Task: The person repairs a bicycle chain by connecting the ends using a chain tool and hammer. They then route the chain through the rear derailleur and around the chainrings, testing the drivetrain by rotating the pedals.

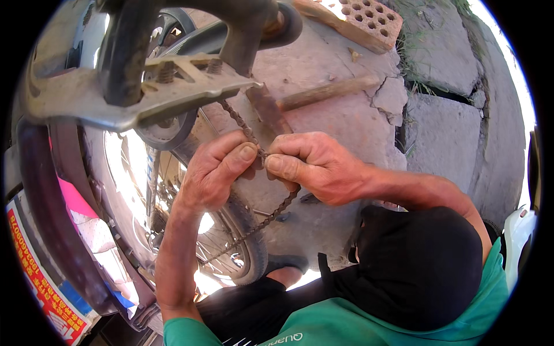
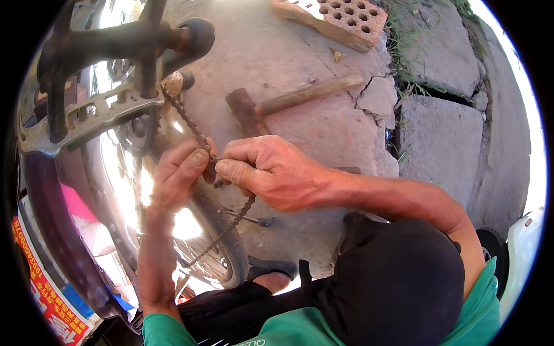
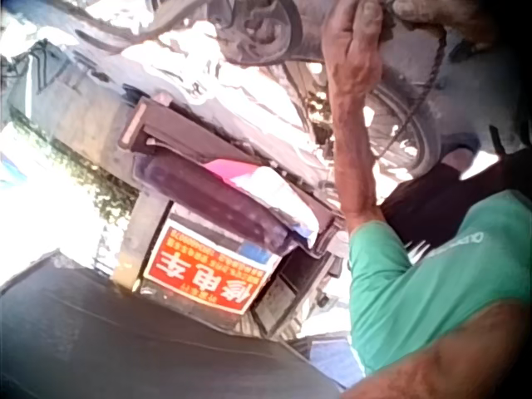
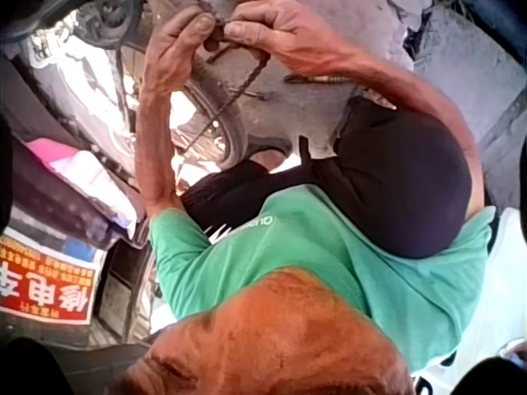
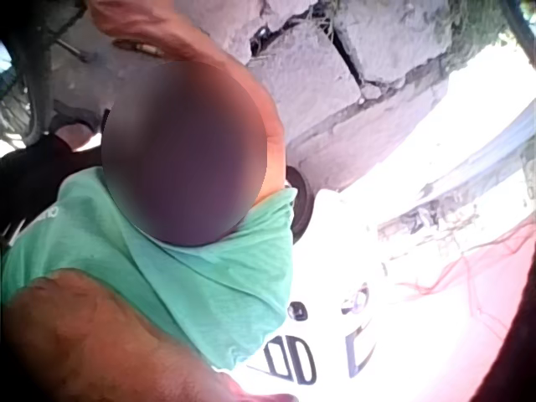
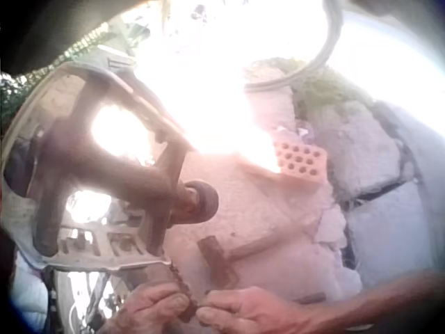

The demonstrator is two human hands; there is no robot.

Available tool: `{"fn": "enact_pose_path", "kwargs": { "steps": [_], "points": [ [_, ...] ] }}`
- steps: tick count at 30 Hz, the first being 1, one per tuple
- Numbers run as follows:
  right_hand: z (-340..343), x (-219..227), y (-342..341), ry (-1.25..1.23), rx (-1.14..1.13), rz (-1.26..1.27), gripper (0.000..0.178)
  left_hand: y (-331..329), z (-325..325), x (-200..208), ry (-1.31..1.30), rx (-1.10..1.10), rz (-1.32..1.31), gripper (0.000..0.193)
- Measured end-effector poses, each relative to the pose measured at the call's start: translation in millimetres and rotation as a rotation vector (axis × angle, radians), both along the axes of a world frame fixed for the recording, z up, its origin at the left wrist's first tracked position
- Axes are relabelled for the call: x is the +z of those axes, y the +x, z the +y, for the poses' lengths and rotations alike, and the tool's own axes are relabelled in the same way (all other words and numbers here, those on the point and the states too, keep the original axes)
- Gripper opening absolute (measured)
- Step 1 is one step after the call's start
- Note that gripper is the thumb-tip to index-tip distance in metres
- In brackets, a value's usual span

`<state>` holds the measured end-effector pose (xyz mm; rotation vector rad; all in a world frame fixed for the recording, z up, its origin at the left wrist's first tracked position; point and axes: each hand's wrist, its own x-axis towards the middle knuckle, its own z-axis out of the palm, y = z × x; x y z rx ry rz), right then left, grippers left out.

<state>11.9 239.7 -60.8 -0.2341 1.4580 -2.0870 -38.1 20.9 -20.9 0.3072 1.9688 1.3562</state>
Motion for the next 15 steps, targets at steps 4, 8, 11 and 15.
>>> {"fn": "enact_pose_path", "kwargs": {
  "steps": [4,8,11,15],
  "points": [
    [0,0,-5,0.122,0.036,0.104,0.031,-1,-2,4,-0.016,-0.001,-0.032,0.037],
    [-1,3,-7,0.143,0.022,0.217,0.030,1,-5,0,0.103,0.070,-0.190,0.034],
    [-1,5,-10,0.112,0.024,0.241,0.029,3,-7,-1,0.232,0.154,-0.358,0.031],
    [-2,5,-11,0.136,0.021,0.269,0.028,3,-10,-5,0.313,0.154,-0.428,0.032]
  ]
}}
